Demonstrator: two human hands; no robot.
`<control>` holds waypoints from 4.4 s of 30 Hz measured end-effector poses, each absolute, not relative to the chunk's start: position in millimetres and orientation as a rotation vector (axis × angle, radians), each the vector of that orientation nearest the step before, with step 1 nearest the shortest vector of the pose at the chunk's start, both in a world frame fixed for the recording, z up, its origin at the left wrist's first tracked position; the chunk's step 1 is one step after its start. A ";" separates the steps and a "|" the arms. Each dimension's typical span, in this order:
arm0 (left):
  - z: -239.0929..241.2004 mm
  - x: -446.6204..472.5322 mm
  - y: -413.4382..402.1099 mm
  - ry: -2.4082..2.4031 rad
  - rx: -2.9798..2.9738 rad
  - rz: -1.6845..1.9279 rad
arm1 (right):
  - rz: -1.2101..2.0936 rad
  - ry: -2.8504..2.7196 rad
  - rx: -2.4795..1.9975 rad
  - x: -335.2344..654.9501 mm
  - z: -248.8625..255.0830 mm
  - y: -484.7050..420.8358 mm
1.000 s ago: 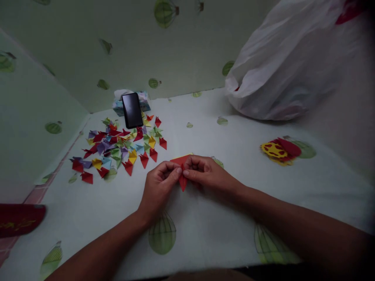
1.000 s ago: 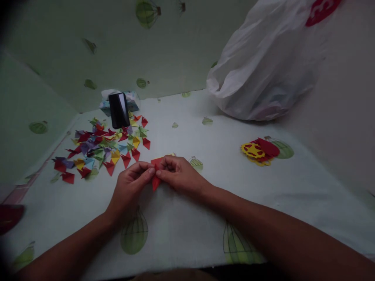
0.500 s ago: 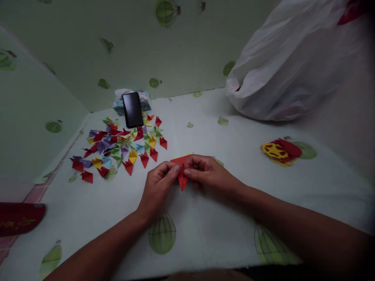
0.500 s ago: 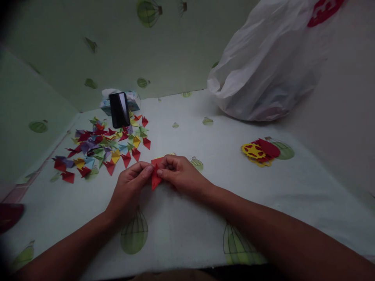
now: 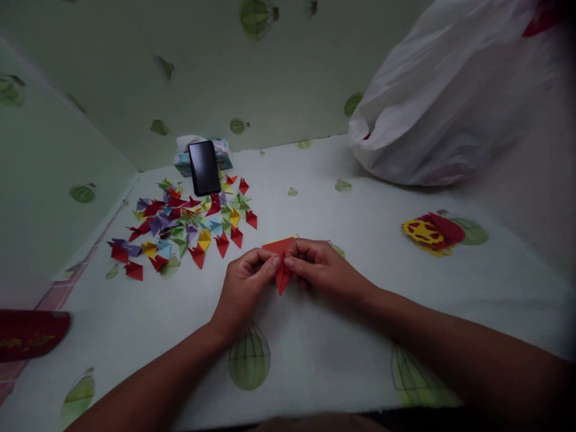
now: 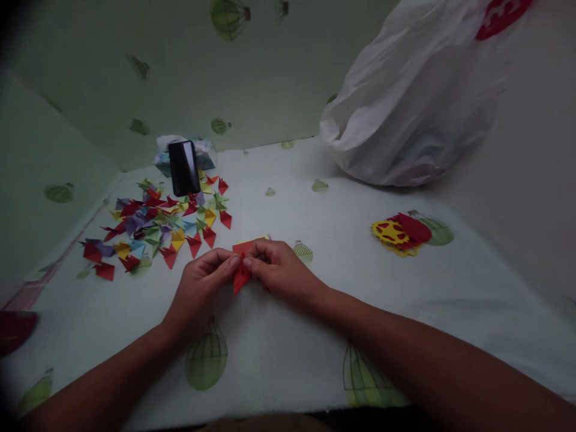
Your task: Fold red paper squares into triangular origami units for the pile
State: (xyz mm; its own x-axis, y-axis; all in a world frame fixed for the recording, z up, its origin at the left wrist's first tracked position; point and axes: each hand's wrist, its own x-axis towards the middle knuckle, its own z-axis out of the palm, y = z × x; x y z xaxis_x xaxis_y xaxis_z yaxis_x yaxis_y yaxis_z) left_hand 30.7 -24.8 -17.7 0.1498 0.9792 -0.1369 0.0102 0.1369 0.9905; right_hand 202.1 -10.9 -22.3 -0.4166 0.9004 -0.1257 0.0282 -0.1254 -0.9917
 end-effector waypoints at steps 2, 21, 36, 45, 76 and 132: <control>-15.9 31.8 -24.7 1.184 1.175 1.005 | 1.607 -1.477 -1.083 202.3 -22.0 -11.0; -11.5 31.7 -22.7 1.192 1.201 0.908 | 1.596 -1.521 -1.014 205.2 -16.8 -7.1; -11.3 31.4 -21.4 1.045 1.189 0.825 | 1.528 -1.580 -1.039 204.8 -16.4 -9.6; -12.7 29.9 -18.2 1.149 1.093 1.142 | 1.668 -1.405 -1.029 197.8 -23.1 -13.9; -24.7 35.3 -25.7 1.066 1.143 1.223 | 1.508 -1.364 -1.116 189.0 -21.8 -18.9; -14.9 22.7 -15.1 1.032 1.586 1.027 | 1.388 -1.560 -1.046 199.6 -14.2 -12.6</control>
State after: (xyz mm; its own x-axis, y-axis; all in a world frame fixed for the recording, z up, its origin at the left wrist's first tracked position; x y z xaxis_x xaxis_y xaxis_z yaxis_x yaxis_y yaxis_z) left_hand 22.7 -15.1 -14.9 0.2913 0.9456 0.1446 0.1489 -0.1941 0.9696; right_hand 199.6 -12.6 -14.2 -0.3527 0.9352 0.0319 0.0776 0.0632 -0.9950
